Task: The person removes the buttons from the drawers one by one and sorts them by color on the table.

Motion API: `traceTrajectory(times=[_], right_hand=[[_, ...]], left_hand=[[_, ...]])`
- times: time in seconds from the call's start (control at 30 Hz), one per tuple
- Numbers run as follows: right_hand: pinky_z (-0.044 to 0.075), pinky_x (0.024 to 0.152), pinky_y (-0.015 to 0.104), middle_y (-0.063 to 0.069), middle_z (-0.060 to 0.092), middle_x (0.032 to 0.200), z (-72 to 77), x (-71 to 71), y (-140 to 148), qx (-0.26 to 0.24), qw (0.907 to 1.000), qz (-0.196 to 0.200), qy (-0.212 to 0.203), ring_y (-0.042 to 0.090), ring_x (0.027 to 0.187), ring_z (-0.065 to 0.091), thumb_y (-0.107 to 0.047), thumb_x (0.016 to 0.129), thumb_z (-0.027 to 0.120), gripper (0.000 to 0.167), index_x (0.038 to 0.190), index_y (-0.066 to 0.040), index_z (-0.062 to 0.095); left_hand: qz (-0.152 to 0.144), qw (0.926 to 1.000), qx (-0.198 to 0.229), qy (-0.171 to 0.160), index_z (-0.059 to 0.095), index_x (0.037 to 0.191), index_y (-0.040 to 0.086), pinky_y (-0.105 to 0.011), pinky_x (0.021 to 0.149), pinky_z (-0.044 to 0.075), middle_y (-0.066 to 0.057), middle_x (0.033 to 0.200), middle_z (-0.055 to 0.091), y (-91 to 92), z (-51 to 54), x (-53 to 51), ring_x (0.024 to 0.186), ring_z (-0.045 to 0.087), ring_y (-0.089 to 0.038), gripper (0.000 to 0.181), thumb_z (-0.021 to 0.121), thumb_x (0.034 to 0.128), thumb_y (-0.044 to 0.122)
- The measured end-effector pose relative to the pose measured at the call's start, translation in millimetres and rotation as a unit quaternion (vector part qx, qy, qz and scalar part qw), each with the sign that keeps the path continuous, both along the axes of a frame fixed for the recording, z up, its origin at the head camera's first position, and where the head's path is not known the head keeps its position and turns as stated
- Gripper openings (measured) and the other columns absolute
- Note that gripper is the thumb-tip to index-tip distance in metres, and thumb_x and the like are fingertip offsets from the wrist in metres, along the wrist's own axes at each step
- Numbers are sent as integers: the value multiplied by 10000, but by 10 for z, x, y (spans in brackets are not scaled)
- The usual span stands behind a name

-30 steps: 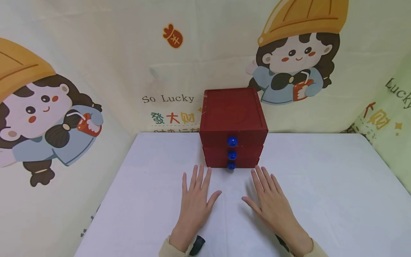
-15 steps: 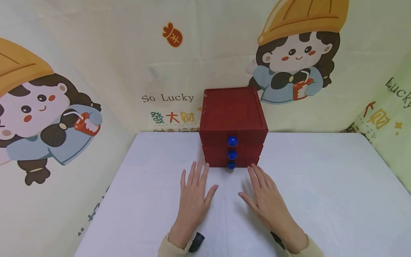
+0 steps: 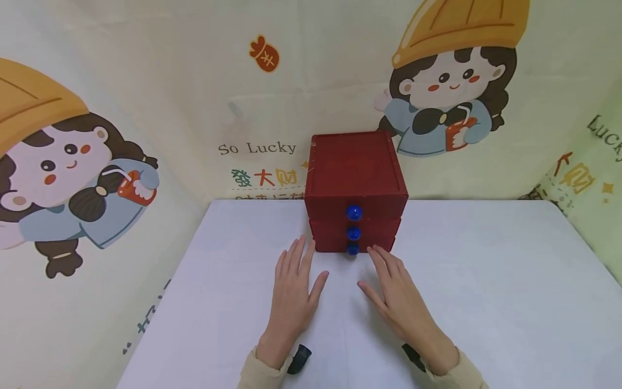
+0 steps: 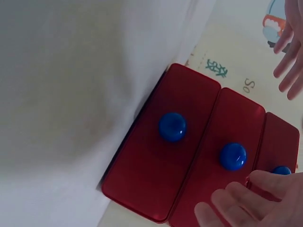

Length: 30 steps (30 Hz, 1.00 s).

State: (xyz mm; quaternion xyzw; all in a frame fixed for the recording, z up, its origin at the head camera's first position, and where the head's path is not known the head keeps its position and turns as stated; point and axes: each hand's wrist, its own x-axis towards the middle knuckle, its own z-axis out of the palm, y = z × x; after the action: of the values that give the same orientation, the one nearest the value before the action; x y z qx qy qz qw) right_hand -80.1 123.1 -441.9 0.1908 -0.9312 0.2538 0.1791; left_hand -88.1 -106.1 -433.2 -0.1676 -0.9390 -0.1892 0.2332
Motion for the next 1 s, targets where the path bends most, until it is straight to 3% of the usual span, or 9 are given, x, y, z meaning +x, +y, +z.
traceTrajectory(times=[0.4, 0.67, 1.0], right_hand=[[416, 1055, 441, 86, 450, 1473, 128, -83, -62, -697, 9967, 412, 113, 248, 1326, 419, -293, 930, 698, 666, 1495, -88, 408], [416, 1078, 444, 46, 441, 1474, 236, -136, -92, -1100, 9924, 531, -158, 208, 1348, 401, -290, 930, 703, 665, 1498, -111, 406], [482, 995, 414, 86, 529, 1358, 356, -233, -96, -2070, 9740, 689, -609, 205, 1178, 561, -223, 984, 628, 510, 1431, -51, 451]], left_hand=[[-125, 9982, 565, 174, 298, 1568, 154, -522, 1143, 348, -87, 1608, 314, 48, 153, -81, 1445, 352, -276, 642, 492, 1020, 427], [-113, 9961, 808, 343, 351, 1542, 130, -507, 1139, 361, -94, 1587, 349, 93, 339, -178, 1425, 378, -278, 621, 518, 1012, 409], [-26, 9936, 1044, 428, 385, 1526, 160, -522, 1113, 389, -79, 1573, 372, 96, 500, -285, 1417, 385, -271, 578, 497, 1021, 418]])
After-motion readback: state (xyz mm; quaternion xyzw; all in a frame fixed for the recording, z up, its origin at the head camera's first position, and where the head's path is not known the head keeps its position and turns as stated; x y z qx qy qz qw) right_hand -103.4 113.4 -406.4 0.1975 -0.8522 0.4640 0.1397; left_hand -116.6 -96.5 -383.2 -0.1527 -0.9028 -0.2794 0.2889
